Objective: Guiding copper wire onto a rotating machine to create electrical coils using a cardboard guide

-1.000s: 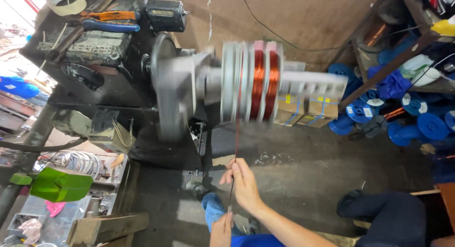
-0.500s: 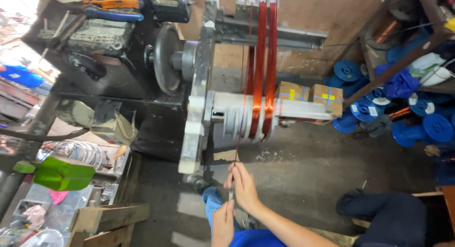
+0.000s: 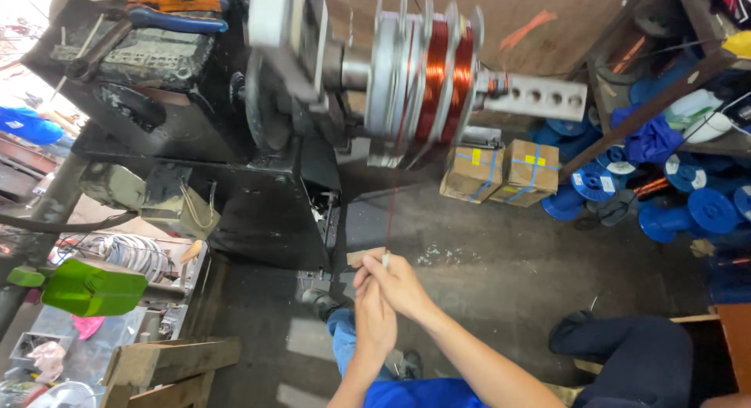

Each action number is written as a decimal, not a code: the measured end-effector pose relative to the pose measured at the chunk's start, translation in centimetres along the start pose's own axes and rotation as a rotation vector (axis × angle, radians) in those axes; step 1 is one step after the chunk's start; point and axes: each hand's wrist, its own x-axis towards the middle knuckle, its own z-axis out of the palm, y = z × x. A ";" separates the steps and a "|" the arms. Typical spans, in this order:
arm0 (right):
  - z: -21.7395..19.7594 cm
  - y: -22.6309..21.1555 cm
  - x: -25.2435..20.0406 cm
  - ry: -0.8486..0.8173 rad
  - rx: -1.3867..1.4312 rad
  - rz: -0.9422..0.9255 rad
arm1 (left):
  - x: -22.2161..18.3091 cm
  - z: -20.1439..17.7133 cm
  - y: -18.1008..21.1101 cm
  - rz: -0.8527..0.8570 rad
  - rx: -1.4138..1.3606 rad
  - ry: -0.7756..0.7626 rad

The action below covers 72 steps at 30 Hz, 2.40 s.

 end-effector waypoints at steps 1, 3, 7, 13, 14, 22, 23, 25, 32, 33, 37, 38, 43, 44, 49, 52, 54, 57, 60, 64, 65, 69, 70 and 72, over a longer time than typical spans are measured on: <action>0.3 0.3 0.1 0.005 0.004 0.001 | -0.4 -0.1 -1.1 -0.001 0.001 -0.006; 0.7 0.7 0.4 -0.020 -0.259 0.026 | -1.0 -0.2 -3.2 -0.148 0.011 -0.034; 0.3 6.3 -0.2 -0.080 -0.335 0.011 | -5.1 0.5 -7.8 -0.265 0.044 -0.071; -0.9 12.8 -0.4 -0.007 -0.432 0.167 | -8.7 3.2 -13.4 -0.311 0.013 -0.081; -0.9 12.6 -0.4 -0.014 -0.432 0.146 | -8.5 3.7 -14.2 -0.300 0.015 -0.073; 0.2 8.5 0.2 -0.047 -0.426 -0.007 | -6.7 3.0 -13.6 -0.311 0.078 -0.047; 0.4 8.0 0.1 -0.055 -0.419 -0.035 | -6.5 2.2 -12.1 -0.284 0.074 -0.035; 0.7 6.7 -0.3 -0.067 -0.411 -0.055 | -6.1 1.1 -9.3 -0.265 0.072 -0.020; 0.0 5.7 -0.2 -0.006 -0.399 0.056 | -4.1 0.3 -5.9 -0.288 0.016 -0.084; -0.4 7.0 0.0 0.010 -0.396 0.078 | -4.6 0.6 -7.0 -0.263 0.008 -0.100; -1.2 13.4 -1.2 0.028 -0.573 -0.013 | -7.9 1.1 -9.2 -0.205 -0.015 -0.080; -0.6 12.3 -2.0 0.018 -0.525 -0.032 | -8.7 1.1 -9.3 -0.254 -0.010 -0.086; -0.7 11.3 -1.6 0.009 -0.503 -0.062 | -8.6 2.0 -10.8 -0.266 0.020 -0.060; -0.9 11.4 -1.1 0.004 -0.467 -0.014 | -8.0 2.1 -10.9 -0.321 0.018 -0.064; -1.7 13.5 1.1 -0.006 -0.424 -0.034 | -6.9 2.5 -12.1 -0.347 0.021 -0.095; -1.4 11.6 0.6 0.031 -0.456 -0.028 | -6.2 2.4 -12.3 -0.323 0.033 -0.113; -1.5 10.8 0.8 0.052 -0.547 -0.090 | -5.7 2.2 -11.6 -0.345 0.055 -0.125; -1.5 9.2 1.0 0.046 -0.478 -0.088 | -4.4 2.4 -10.3 -0.265 -0.019 -0.081; -2.2 11.5 1.9 0.031 -0.478 -0.110 | -5.2 3.5 -13.6 -0.232 0.014 -0.067; -1.0 9.7 1.3 0.008 -0.466 -0.128 | -4.7 1.5 -10.9 -0.273 0.023 -0.074; -0.7 8.8 1.1 0.000 -0.453 -0.153 | -4.6 1.3 -10.7 -0.279 0.037 -0.078; -0.2 8.0 1.7 0.039 -0.416 -0.074 | -4.1 1.5 -11.2 -0.281 0.053 -0.063; -1.1 10.2 2.4 0.036 -0.415 -0.079 | -4.3 2.2 -12.3 -0.277 0.056 -0.059; -2.9 14.6 4.0 0.035 -0.544 -0.237 | -4.7 3.7 -14.7 -0.297 0.052 -0.074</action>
